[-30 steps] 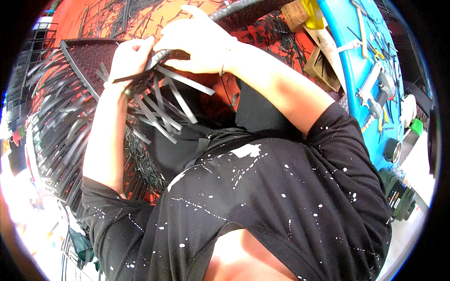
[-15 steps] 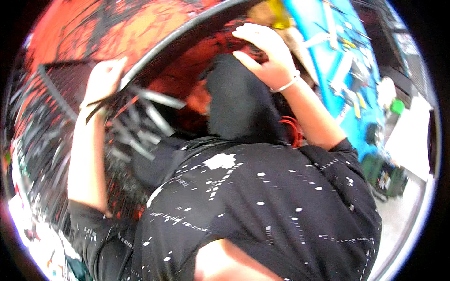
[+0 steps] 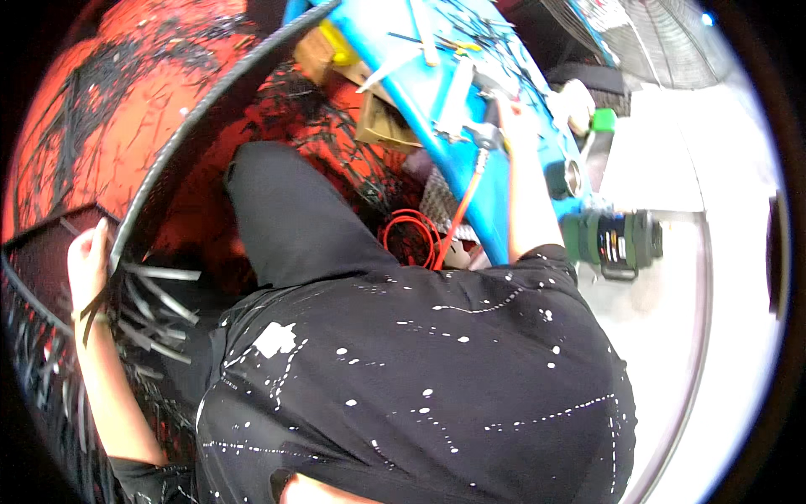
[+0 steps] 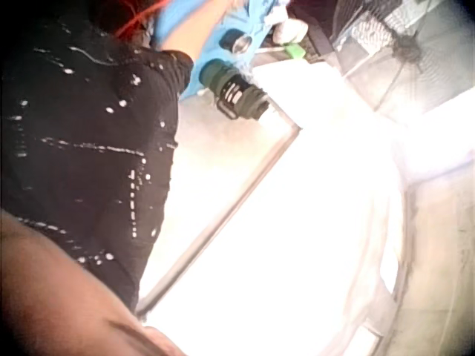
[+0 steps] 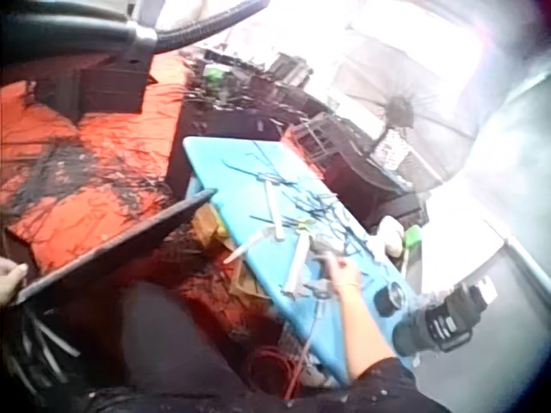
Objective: The person weaves black plastic strips into a metal frame to create a chair seat. They use a nail gun to secure the frame, a hammer to adjust the weave, and pliers to cut the strips. The person works on the frame while sitting on the floor.
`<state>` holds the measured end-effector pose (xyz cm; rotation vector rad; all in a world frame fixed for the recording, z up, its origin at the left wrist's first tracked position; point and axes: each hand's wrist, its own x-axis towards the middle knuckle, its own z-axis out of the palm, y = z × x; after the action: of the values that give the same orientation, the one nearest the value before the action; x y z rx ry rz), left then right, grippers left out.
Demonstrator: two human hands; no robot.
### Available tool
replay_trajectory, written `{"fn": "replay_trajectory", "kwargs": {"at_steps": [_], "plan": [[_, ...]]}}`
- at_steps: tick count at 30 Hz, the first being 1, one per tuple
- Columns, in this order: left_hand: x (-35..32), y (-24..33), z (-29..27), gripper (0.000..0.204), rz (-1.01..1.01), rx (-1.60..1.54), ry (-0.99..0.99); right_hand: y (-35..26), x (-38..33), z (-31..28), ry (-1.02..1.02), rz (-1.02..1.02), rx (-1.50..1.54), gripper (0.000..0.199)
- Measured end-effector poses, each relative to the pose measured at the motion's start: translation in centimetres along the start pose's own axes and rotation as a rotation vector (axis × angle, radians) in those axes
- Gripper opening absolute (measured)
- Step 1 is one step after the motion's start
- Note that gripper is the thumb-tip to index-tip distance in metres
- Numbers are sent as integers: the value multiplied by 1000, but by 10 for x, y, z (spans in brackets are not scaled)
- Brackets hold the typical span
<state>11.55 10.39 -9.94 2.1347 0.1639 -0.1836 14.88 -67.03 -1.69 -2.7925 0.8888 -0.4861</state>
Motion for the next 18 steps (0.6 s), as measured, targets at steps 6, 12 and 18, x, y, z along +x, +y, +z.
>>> {"fn": "replay_trajectory", "kwargs": {"at_steps": [6, 12, 18], "plan": [[-25, 51, 7, 45, 5, 64, -32, 66, 26, 22, -516, 571, 719, 75], [-40, 65, 19, 48, 78, 224, 79, 98, 71, 22, -658, 639, 952, 60], [-48, 79, 22, 37, -69, 153, -9, 7, 50, -25, -694, 480, 920, 34]]}}
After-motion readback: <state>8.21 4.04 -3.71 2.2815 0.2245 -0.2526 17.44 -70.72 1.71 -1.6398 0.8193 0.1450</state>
